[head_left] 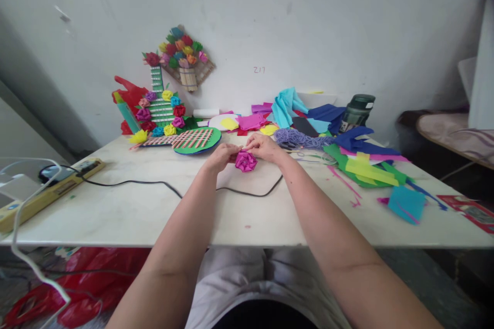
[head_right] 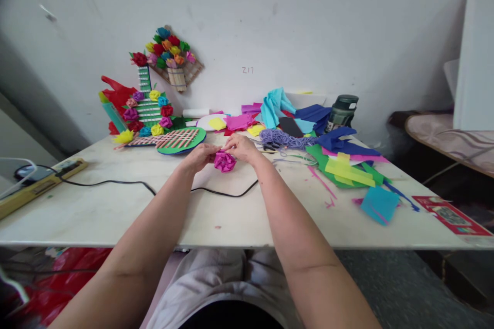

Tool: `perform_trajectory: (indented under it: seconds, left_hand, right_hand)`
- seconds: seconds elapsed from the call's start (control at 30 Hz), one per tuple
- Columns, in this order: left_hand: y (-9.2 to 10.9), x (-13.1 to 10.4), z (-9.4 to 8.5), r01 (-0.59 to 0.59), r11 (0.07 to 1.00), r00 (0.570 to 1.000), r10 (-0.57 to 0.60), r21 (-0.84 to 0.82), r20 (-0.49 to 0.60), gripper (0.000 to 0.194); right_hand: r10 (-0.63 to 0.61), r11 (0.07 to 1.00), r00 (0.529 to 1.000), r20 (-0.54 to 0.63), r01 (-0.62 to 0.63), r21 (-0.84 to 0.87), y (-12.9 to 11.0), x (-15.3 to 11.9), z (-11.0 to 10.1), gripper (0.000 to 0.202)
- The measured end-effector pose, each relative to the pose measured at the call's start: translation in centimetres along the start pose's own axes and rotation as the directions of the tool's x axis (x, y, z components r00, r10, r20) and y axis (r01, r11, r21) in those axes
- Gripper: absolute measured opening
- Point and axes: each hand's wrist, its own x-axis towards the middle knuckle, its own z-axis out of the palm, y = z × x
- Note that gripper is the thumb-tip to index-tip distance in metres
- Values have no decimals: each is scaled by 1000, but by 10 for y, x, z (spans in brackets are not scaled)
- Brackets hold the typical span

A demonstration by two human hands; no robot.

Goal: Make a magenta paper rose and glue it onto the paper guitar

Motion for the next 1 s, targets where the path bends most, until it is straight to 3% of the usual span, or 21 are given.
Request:
perform_trajectory:
  seconds: [0.17, 0.33, 0.5, 1.0]
  left_hand:
    - [2, -1, -1, -6, 1000, 1000, 6, 22, 9, 31]
    - [3, -2, -2, -10, 999, 1000, 10, 40, 13, 32]
    - [0, 0, -6, -14, 999, 1000, 13, 29, 27, 33]
    - [-1, -1, -6, 13, 999, 1000, -13, -45, 1, 24]
  right_hand:
    - [-20, 1000, 998, 57, 20, -2, -3, 0, -3, 18]
    - [79, 993, 991, 109, -68, -100, -3, -2, -8, 18]
    - [136, 989, 972, 191, -120, -90, 2, -5, -10, 23]
    - [102, 965, 994, 42, -89, -247, -9, -6, -13, 23]
